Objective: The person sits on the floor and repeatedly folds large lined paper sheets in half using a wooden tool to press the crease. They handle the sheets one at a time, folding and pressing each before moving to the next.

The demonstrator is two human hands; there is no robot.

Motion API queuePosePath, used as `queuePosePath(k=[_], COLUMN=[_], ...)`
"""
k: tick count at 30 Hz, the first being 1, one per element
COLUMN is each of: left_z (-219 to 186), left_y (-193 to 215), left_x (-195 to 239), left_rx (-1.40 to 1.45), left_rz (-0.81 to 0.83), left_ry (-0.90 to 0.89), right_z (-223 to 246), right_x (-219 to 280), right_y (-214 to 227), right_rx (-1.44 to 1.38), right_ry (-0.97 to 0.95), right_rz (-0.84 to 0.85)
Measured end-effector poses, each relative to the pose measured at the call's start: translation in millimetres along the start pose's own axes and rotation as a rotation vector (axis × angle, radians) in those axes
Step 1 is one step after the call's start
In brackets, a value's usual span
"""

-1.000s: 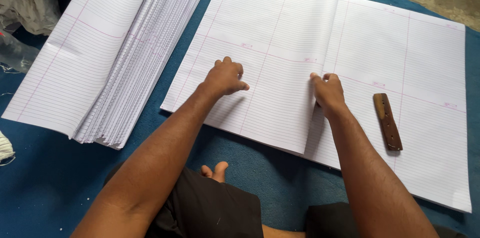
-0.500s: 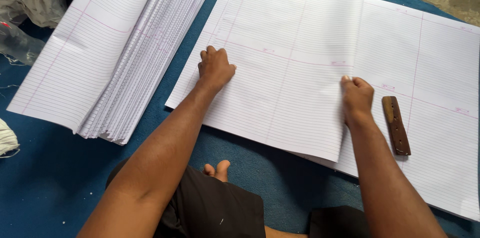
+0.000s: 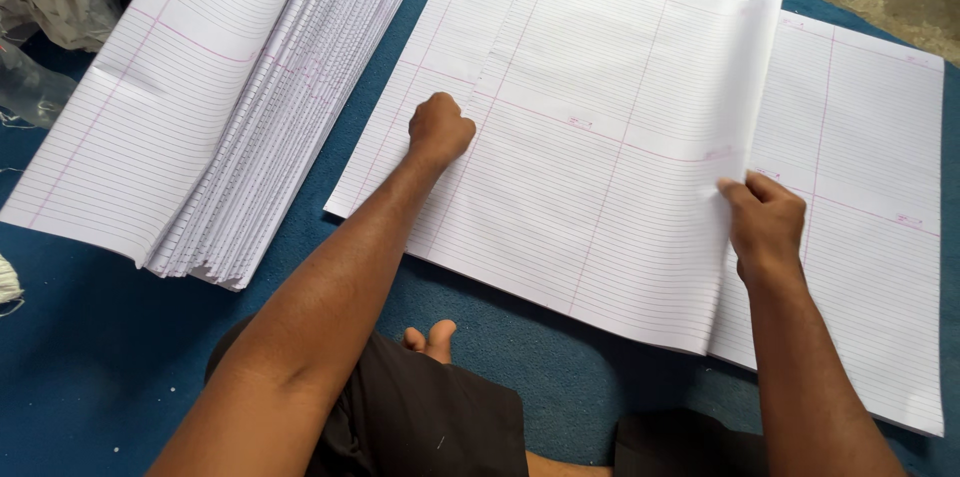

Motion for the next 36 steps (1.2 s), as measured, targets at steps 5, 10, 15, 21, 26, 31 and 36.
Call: queuePosePath(k=[5,10,15,21,26,31,36], left_z=[12.1,10.8,0.7,4.5,7.4,8.6,6.7], left_y=[-6.6,-4.1,2.5,6.1,9.5,12.2,17.6], left_x=[-13.5,-13.1,-2.9,-0.1,-4.7,-5.8,1.3], left_rx=[-0.015,-0.04,-0.079,0.032,0.054,0.105,0.169], left_rz=[-0.02,-0.107,-0.136,-0.053,-0.071,-0.046,0.036], left_ry=[-0.001,-0.059,-0.077,0.057,0.058,0.067,0.113], right_z=[32.7,47.6,40.2,16.4,23.0,42.2,54.9], right_x=[8.9,23.0,20.7,6.8,13.6,29.5,37.9], right_y=[-41.2,-85.7,-101.4,-127.4,-157.0,-183.4,-202.8], right_rx=[0.073,0.166,0.153,0.615,0.612,0.575,0.609], right_ry=[0.14,0.365,0.431,0.433,0.533,0.561,0.538], right_rz=[0.219,0.325,0.299,0.264,0.301,0.336,0.327])
Point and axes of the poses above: each hand's wrist, its own x-axis away from the middle knuckle, its own y-axis out of the back of the hand, z = x × y, the point moved 7 cm from there along -x, towards the middle knuckle, and after that the axes turned 3 degrees about -z, right-handed, at the moved point
